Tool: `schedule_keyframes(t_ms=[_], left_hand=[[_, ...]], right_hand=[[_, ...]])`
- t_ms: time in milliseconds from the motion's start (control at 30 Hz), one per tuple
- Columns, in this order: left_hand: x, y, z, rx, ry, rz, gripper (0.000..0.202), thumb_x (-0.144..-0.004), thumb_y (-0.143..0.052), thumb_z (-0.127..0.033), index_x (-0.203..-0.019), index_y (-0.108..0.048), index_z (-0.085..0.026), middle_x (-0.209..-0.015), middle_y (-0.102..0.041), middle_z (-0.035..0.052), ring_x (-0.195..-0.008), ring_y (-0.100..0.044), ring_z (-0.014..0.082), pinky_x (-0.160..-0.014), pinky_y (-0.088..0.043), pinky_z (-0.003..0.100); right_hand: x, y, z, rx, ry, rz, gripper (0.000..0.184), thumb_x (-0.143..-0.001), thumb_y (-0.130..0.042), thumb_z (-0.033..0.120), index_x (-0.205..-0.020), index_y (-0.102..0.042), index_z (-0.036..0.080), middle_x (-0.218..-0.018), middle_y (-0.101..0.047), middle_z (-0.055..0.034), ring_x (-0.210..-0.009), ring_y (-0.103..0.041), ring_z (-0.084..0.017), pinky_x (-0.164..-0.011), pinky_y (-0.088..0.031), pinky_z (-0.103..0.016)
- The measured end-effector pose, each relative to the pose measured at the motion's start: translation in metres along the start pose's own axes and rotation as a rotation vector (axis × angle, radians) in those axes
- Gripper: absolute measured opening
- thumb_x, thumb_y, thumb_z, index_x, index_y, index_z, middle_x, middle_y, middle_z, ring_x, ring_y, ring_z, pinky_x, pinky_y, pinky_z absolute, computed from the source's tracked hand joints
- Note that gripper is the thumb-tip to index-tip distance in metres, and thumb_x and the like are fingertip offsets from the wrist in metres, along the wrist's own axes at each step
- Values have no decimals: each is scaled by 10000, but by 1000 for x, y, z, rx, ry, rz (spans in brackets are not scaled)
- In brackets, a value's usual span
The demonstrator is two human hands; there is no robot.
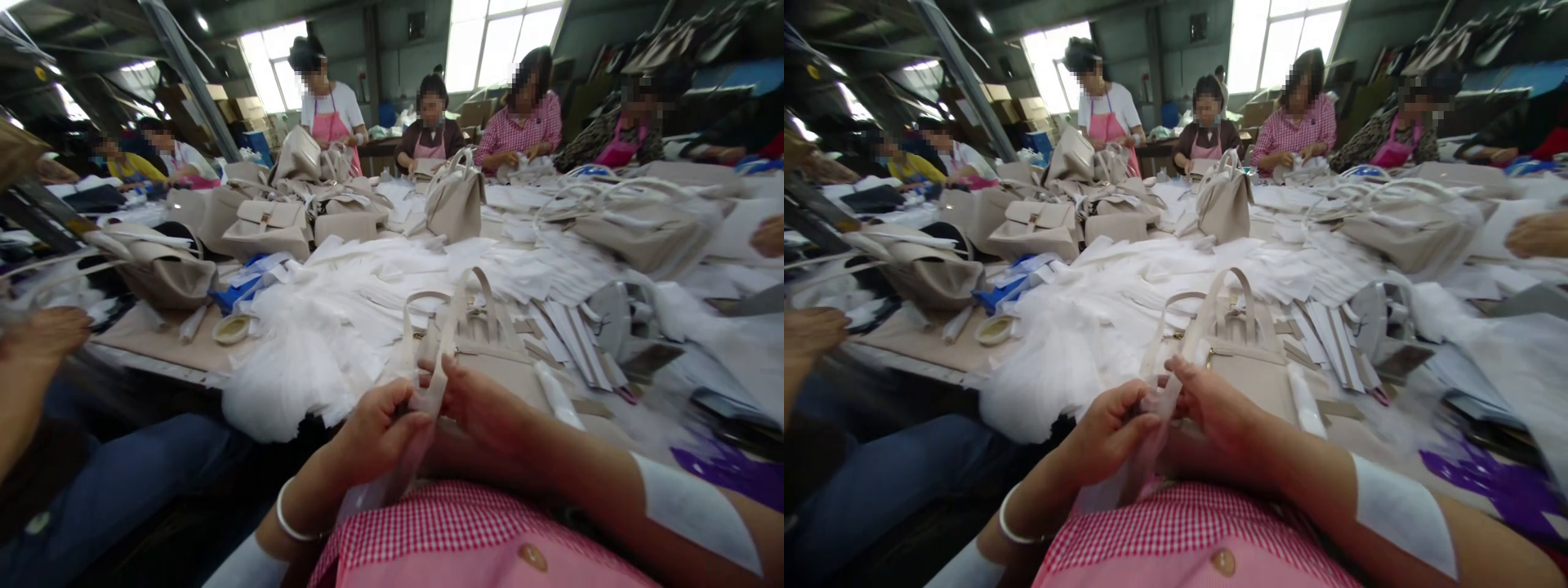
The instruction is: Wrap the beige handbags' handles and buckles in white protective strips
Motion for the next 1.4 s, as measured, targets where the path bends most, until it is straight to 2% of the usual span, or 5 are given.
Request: schedule_keyframes(t_ms=[200, 500, 933, 1133, 1400], left_hand=[[5, -9, -6, -54, -100, 62, 158, -867, -547, -190, -740, -453, -197, -709, -477, -18, -659, -413, 128, -619, -353, 255], [-6, -10, 7, 270, 193, -469, 196, -787, -739, -297, -916, -643, -186, -710, -615, -23, -639, -544, 122, -607, -449, 231], [-29, -6, -19, 456, 315, -235, 328, -657, -844, -384, -643, -614, -152, -618, -628, -16, -577, -508, 103, -563, -405, 209], [-20, -9, -8, 373, 393, -262, 453, -592, -852, -511, -593, -573, -154, -545, -563, -30, -544, -457, 101, -531, -346, 205], [-22, -3, -23, 590, 470, -243, 431, -523, -902, -487, -630, -661, -146, -646, -656, 37, -563, -538, 139, -543, -387, 243]], right_hand=[[-26, 6, 30, -604, -203, 45, 274, -918, -566, 373, -980, -674, 129, -871, -735, -81, -769, -699, -197, -763, -546, -345], [-31, 18, 45, -393, 152, -142, 249, -831, -723, 376, -949, -716, 157, -794, -733, -50, -744, -691, -191, -707, -518, -313], [-7, 5, 24, -470, 160, 43, 501, -817, -707, 555, -1109, -701, 148, -1058, -732, -116, -987, -670, -246, -927, -466, -393], [-35, 39, 60, -718, 67, -198, 222, -861, -675, 360, -919, -654, 146, -690, -689, -22, -689, -688, -184, -707, -494, -316], [9, -12, 26, -377, 286, -70, 372, -734, -803, 492, -856, -764, 143, -869, -729, -77, -784, -646, -188, -753, -470, -311]])
Point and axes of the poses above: each hand's wrist, its own x-axis away from the middle knuckle, its own y-axis out of the back of the hand, z = x × y, the point moved 1 cm from there along -x, towards the middle knuckle
